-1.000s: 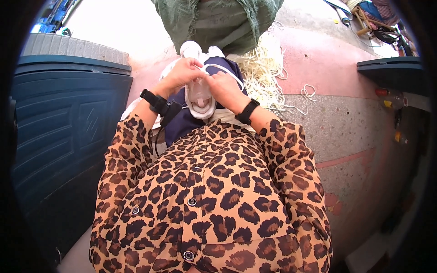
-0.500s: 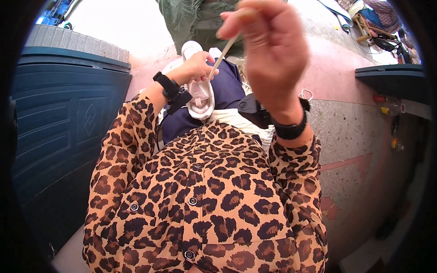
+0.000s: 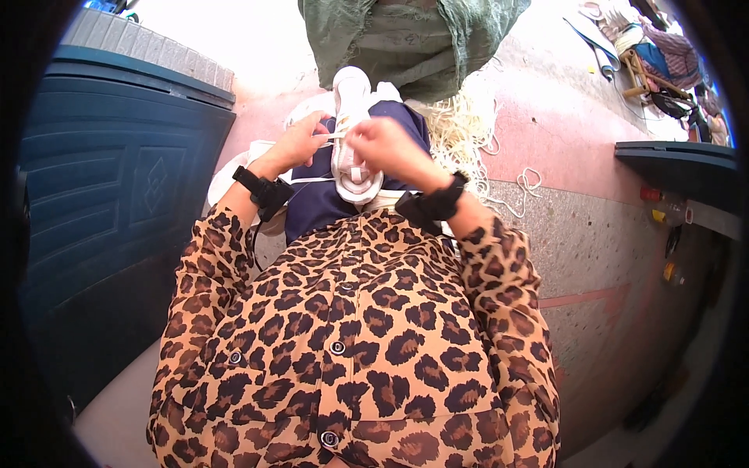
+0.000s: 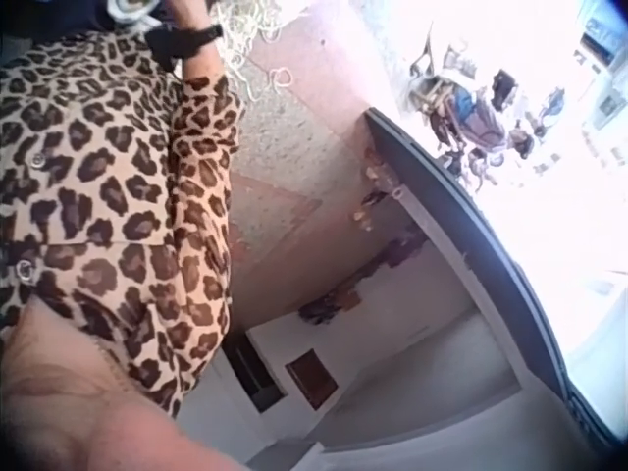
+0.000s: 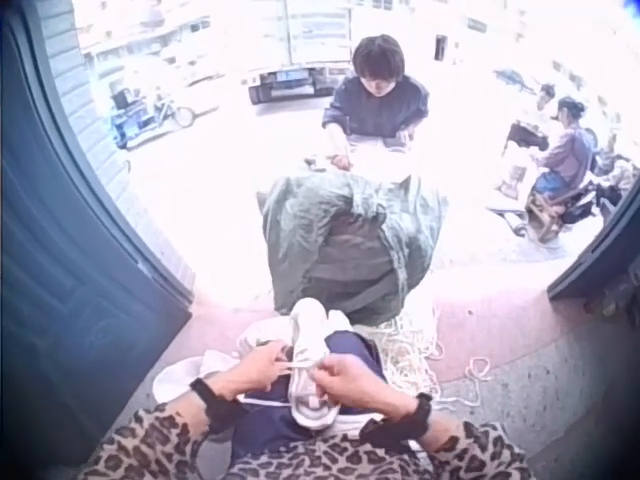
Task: The recorder is lacing a pair of white shoes.
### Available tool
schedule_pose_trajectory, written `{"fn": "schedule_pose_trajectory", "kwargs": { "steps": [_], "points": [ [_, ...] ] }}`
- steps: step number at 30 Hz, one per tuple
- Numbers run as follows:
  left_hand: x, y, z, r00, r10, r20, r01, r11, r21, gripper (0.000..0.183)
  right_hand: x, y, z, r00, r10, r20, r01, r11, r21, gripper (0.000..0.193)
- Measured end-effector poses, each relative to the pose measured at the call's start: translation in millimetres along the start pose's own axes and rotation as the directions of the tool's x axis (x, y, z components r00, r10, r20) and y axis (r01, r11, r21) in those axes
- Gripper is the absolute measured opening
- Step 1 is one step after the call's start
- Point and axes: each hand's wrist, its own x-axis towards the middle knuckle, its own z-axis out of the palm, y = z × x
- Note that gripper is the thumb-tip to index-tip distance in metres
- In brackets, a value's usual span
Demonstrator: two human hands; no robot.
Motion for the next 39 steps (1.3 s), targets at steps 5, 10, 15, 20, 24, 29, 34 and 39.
{"fn": "schedule_pose_trajectory", "kwargs": {
  "steps": [5,10,15,20,24,29,34,39],
  "points": [
    [-7.1,3.7,-2.4,1.000,-0.022,0.010,0.023,0.994,-0.108,0.041,27.1,32.6,36.3,0.991,0.054,-0.125,-0.073,0.987,-0.146,0.022],
    [-8.0,-8.1,5.4,0.999,-0.019,-0.045,0.009,0.979,-0.205,0.042,35.8,28.6,48.3,0.978,-0.129,-0.166,0.038,0.885,-0.463,0.018],
    [-6.9,-2.7,14.3,0.993,-0.005,-0.116,-0.030,0.956,-0.293,0.042,46.8,46.4,52.2,0.947,-0.299,-0.120,0.147,0.732,-0.665,0.015],
    [-9.2,1.7,5.9,0.994,-0.044,-0.103,0.000,0.922,-0.388,0.041,37.8,24.1,35.9,0.990,-0.128,0.064,0.138,0.744,-0.654,0.012],
    [-16.7,4.5,-13.9,0.990,-0.126,-0.067,0.070,0.839,-0.539,0.034,-16.4,-41.7,-26.6,0.930,-0.141,0.339,0.039,0.956,0.292,0.014],
    [-4.2,27.2,-13.6,0.977,-0.165,0.132,0.193,0.952,-0.238,0.039,-55.8,-95.9,-57.5,0.811,-0.570,0.135,0.402,0.709,0.579,0.012],
    [12.8,50.7,-9.2,0.854,0.487,0.183,-0.480,0.873,-0.082,0.033,-60.4,-111.3,-49.3,0.680,-0.732,0.041,0.505,0.508,0.698,0.012],
    [-10.6,100.0,-23.2,0.723,0.476,0.501,-0.456,0.873,-0.171,0.040,-53.2,-115.6,-47.9,0.709,-0.695,0.124,0.579,0.673,0.461,0.015]
  ]
}}
